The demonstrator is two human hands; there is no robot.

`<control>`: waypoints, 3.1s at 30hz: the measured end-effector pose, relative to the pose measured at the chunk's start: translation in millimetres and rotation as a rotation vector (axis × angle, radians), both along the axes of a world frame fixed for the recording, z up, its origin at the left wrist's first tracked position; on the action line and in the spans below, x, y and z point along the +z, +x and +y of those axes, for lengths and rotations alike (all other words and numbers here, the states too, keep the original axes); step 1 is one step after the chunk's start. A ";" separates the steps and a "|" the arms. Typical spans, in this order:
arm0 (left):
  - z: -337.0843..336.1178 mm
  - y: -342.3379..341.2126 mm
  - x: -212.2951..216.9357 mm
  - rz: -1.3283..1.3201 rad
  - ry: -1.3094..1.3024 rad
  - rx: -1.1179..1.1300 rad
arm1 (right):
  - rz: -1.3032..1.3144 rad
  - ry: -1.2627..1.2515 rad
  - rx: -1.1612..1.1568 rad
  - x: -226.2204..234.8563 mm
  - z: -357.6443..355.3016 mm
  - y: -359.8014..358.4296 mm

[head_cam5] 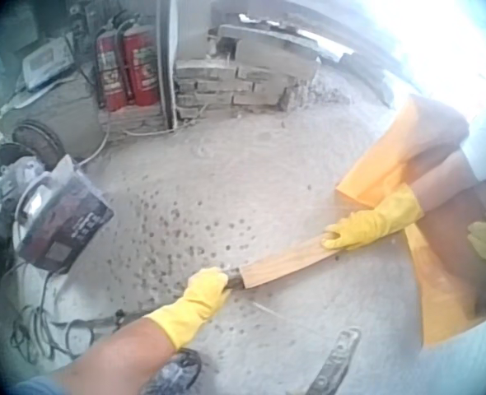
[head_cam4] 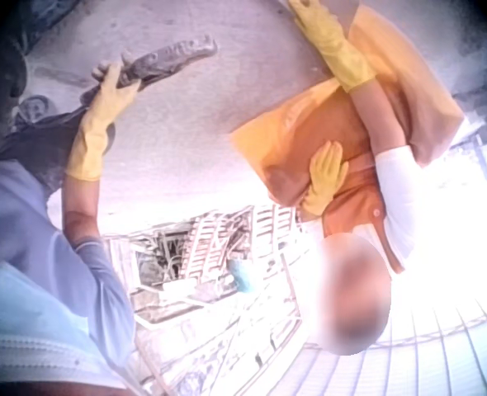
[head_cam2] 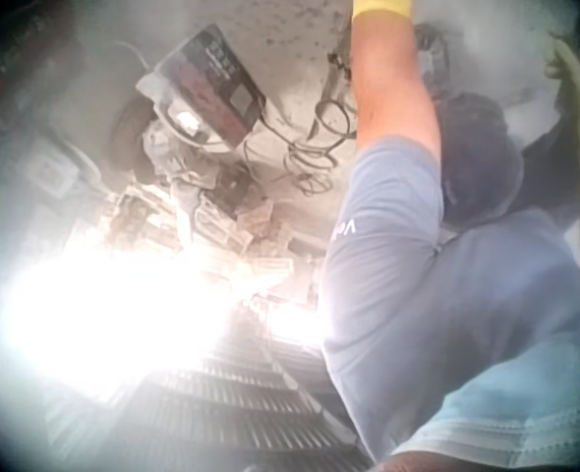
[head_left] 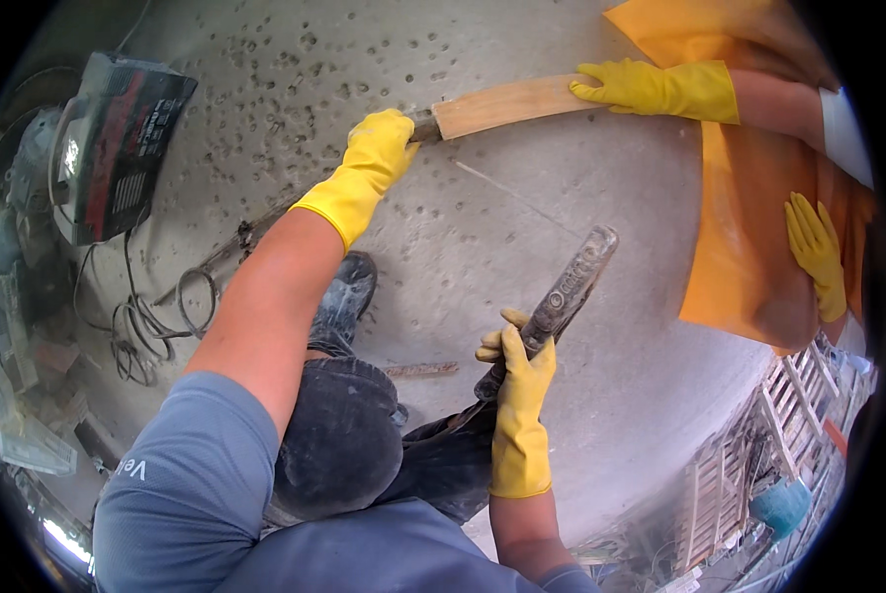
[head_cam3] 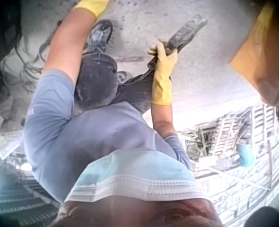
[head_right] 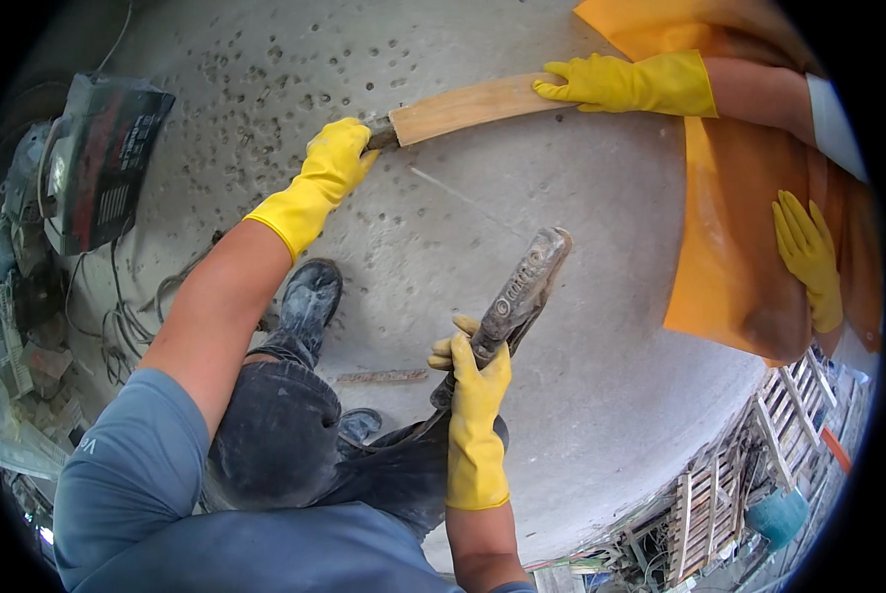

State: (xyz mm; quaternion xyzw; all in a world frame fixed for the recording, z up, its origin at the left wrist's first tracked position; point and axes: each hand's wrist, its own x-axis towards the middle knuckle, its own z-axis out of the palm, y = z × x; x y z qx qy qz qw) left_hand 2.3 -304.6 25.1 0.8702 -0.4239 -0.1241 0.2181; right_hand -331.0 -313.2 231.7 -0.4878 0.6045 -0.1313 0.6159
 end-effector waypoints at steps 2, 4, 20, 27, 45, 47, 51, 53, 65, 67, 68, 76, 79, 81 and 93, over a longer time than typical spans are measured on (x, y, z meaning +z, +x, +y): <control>1.4 0.4 0.7 0.014 -0.007 0.000 | 0.007 0.002 0.001 0.7 -1.1 1.3; 1.1 0.4 1.1 0.009 -0.013 0.003 | 0.017 0.004 0.009 0.7 -1.9 0.4; 0.6 -1.2 0.5 -0.036 -0.024 0.023 | 0.005 -0.011 -0.017 -2.8 1.3 -5.4; 1.3 4.5 0.8 0.034 0.053 -0.024 | 0.006 -0.015 -0.022 -2.7 2.1 -5.0; -9.4 8.8 1.5 0.066 0.074 -0.068 | -0.002 0.027 -0.006 -4.0 -1.3 -4.3; -11.4 9.9 2.1 0.076 0.071 -0.051 | -0.002 0.032 -0.003 -4.9 -1.3 -4.1; -5.4 9.0 -1.9 0.059 0.030 -0.056 | 0.001 0.041 0.001 -5.7 -2.3 -2.7; -0.6 9.3 -4.7 0.078 -0.006 -0.049 | 0.000 0.044 0.001 -5.0 -2.3 -1.8; 0.5 0.0 11.4 0.193 0.013 0.096 | -0.016 0.043 -0.011 -2.5 -0.8 -1.1; 0.2 0.0 10.3 0.172 -0.003 0.084 | -0.017 0.045 -0.017 -2.9 -0.5 -1.7; 0.9 1.1 7.5 0.160 -0.010 0.079 | -0.021 0.044 -0.019 -3.1 -0.3 -1.8; 0.4 -0.8 -7.5 0.076 -0.008 0.046 | -0.034 0.045 -0.020 -4.3 0.1 -2.7; -0.2 -0.2 -7.2 0.083 0.004 0.033 | -0.038 0.052 -0.018 -5.2 0.0 -3.9; -0.5 2.5 -6.1 0.089 0.014 0.027 | -0.048 0.057 -0.014 -5.4 0.4 -3.2; 31.5 11.3 22.0 -0.004 0.072 -0.129 | -0.060 0.051 0.001 -4.3 0.3 0.0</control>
